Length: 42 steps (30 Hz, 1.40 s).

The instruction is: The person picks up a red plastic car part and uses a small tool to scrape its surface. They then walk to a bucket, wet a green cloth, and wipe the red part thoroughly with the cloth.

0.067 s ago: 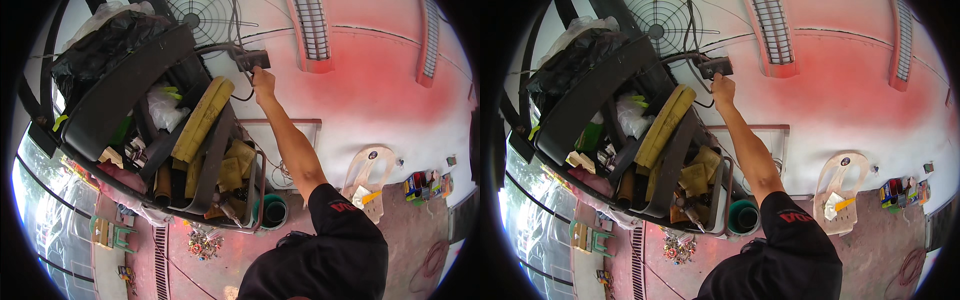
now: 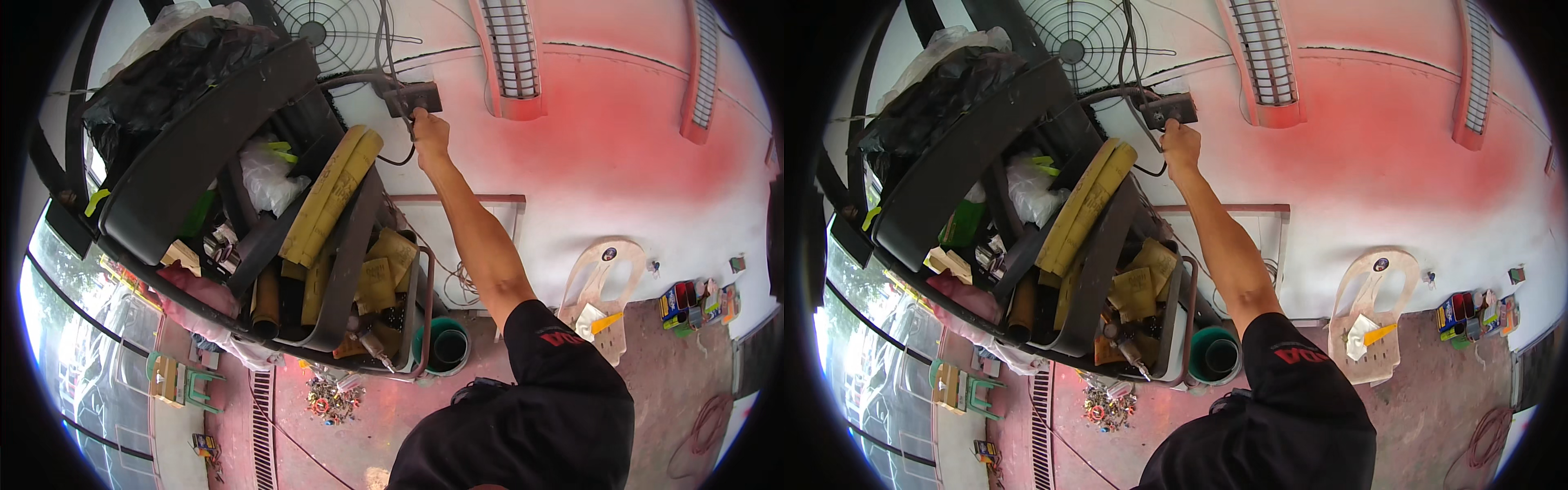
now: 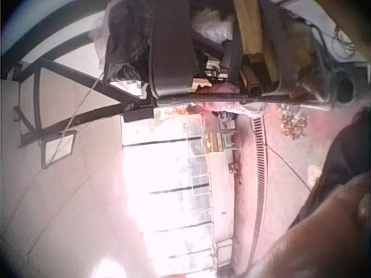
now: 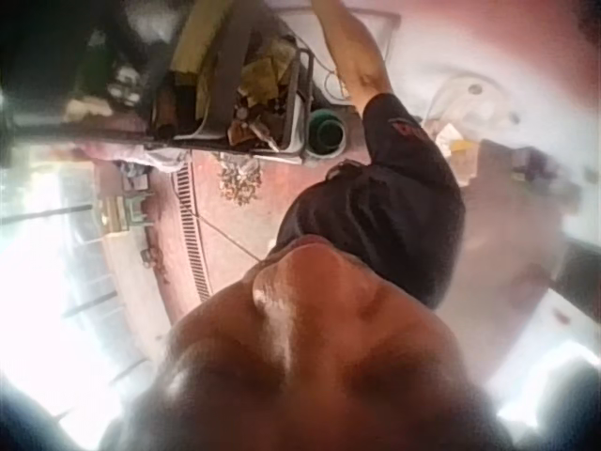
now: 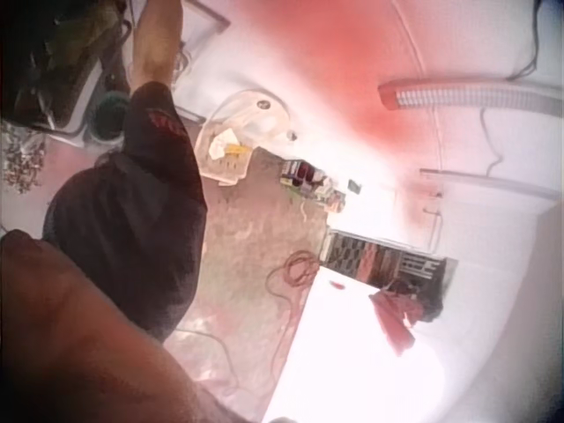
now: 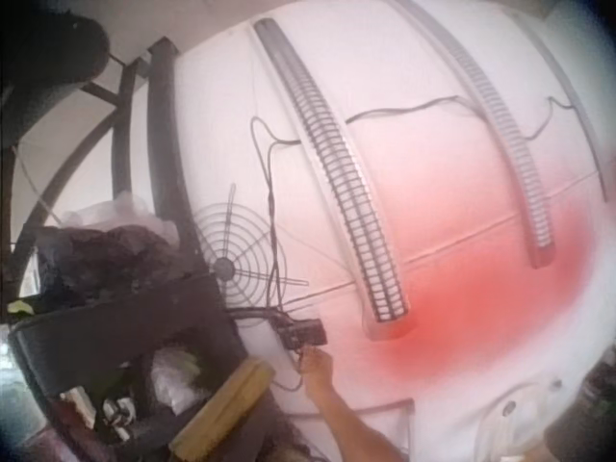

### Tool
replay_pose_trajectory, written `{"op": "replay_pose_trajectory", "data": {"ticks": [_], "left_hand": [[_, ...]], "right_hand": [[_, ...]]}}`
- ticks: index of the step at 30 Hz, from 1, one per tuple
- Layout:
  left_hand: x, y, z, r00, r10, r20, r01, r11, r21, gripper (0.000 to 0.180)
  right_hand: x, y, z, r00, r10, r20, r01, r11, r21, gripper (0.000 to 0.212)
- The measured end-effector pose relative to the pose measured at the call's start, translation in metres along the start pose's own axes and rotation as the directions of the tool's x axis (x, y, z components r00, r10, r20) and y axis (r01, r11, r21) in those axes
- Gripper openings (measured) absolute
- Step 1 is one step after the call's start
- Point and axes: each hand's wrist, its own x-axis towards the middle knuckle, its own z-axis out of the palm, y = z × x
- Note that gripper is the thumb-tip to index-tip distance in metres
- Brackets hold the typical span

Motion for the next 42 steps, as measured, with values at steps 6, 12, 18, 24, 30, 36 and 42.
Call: {"op": "replay_pose_trajectory", "data": {"ticks": [6, 12, 18, 24, 30, 36, 42], "left_hand": [[-0.014, -0.05, -0.028, 0.996, -0.036, -0.087, 0.027, 0.994, -0.102, 0.042], [-0.091, -0.221, -0.088, 0.949, -0.049, -0.31, -0.017, 0.979, -0.205, 0.045], [-0.161, -0.257, -0.025, 0.834, -0.094, -0.544, 0.084, 0.996, -0.042, 0.051], [-0.242, -0.334, 0.015, 0.743, -0.455, -0.49, 0.294, 0.881, -0.371, 0.05], [-0.262, -0.395, 0.024, 0.736, -0.567, -0.37, 0.224, 0.72, -0.657, 0.047], [-0.286, -0.473, -0.061, 0.659, -0.553, -0.51, 0.207, 0.786, -0.583, 0.052], [-0.308, -0.489, -0.144, 0.516, -0.624, -0.586, 0.002, 0.686, -0.728, 0.051]], "right_hand": [[0.002, -0.001, 0.02, 0.993, 0.108, -0.042, -0.113, 0.984, -0.141, 0.034], [0.057, 0.045, -0.046, 0.953, 0.02, 0.301, 0.156, 0.821, -0.549, 0.03], [0.197, 0.075, -0.159, 0.64, 0.051, 0.766, 0.542, 0.677, -0.498, 0.046], [0.087, 0.087, -0.279, 0.96, 0.218, 0.173, -0.013, 0.656, -0.755, 0.038], [-0.115, 0.158, -0.357, 0.864, 0.463, -0.2, -0.358, 0.285, -0.889, 0.023], [-0.514, 0.19, -0.379, 0.292, 0.909, -0.296, -0.255, -0.224, -0.941, 0.032], [-0.775, 0.23, -0.212, -0.182, 0.983, 0.014, 0.311, 0.071, -0.948, 0.026]]}}
